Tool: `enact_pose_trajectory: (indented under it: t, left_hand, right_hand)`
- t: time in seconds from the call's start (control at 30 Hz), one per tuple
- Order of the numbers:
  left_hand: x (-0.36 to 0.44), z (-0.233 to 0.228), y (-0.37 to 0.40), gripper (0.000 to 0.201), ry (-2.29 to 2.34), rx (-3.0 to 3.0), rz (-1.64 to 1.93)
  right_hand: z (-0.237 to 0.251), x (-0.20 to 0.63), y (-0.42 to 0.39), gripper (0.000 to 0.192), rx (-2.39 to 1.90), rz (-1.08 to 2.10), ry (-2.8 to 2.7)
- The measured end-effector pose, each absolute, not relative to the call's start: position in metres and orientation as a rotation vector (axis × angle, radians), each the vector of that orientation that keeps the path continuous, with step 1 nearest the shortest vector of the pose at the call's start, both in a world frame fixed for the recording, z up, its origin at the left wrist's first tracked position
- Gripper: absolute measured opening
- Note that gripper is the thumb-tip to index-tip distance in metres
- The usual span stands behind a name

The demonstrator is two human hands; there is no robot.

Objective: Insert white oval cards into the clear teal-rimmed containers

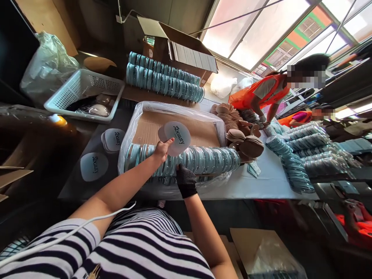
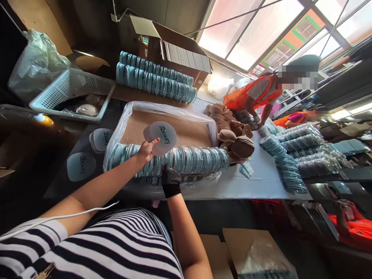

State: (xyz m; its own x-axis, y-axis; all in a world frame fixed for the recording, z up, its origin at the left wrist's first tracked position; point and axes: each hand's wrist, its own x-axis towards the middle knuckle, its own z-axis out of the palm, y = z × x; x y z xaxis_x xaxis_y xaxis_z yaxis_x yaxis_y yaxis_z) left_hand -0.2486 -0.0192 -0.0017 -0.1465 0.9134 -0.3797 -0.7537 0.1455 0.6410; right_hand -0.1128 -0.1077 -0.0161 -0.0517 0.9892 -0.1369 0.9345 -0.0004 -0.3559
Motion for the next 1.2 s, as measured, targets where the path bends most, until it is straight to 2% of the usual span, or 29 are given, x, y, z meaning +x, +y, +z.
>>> enact_pose_trajectory:
  t: [0.1, 0.17, 0.2, 0.27, 0.33, 0.4, 0.53, 0.6, 0.73, 0.83, 0.93, 1.03, 1.2]
  left_hand:
    - [-0.247, -0.004, -0.02, 0.049, 0.904, 0.268, 1.502]
    - [-0.245, -0.006, -0.021, 0.048, 0.924, 0.287, 1.517]
    - [-0.244, -0.007, -0.021, 0.048, 0.935, 0.293, 1.514]
    - [-0.241, -0.007, -0.022, 0.047, 0.945, 0.318, 1.507]
    - [-0.239, -0.005, -0.025, 0.046, 0.94, 0.353, 1.509]
    - [-0.238, -0.001, -0.032, 0.044, 0.93, 0.373, 1.518]
    - [-0.243, 0.005, -0.051, 0.044, 0.936, 0.387, 1.491]
    - [-0.246, 0.006, -0.059, 0.044, 0.962, 0.39, 1.442]
    - [-0.257, 0.006, -0.059, 0.044, 0.998, 0.434, 1.382]
    - [-0.278, 0.009, -0.044, 0.048, 0.986, 0.391, 1.469]
    - [-0.305, 0.012, -0.026, 0.048, 0.984, 0.293, 1.583]
    - [-0.32, 0.009, -0.019, 0.045, 0.981, 0.235, 1.571]
    - [-0.313, 0.001, -0.022, 0.05, 0.95, 0.34, 1.535]
  right_hand:
    - [-0.017, -0.106, -0.111, 0.028, -1.875, 1.058, -1.9]
    - [-0.016, -0.099, -0.111, 0.038, -1.682, 1.423, -1.759]
    - [-0.013, -0.096, -0.108, 0.043, -1.623, 1.508, -1.693]
    - [-0.003, -0.089, -0.097, 0.048, -1.63, 1.366, -1.594]
    - [0.013, -0.085, -0.081, 0.051, -1.697, 0.892, -1.578]
    - [0.028, -0.084, -0.068, 0.055, -1.654, 0.561, -1.607]
    - [0.041, -0.104, -0.067, 0.056, -1.507, 0.274, -1.784]
    - [0.039, -0.121, -0.074, 0.052, -1.443, 0.274, -1.803]
    - [0.039, -0.137, -0.08, 0.042, -1.552, 0.507, -1.544]
    - [0.048, -0.12, -0.1, 0.047, -1.75, 0.37, -1.414]
    - [0.051, -0.098, -0.149, 0.047, -1.972, 0.271, -1.68]
    - [0.038, -0.096, -0.195, 0.041, -2.06, 0.3, -2.002]
    - [0.008, -0.14, -0.179, 0.034, -2.106, 0.33, -2.176]
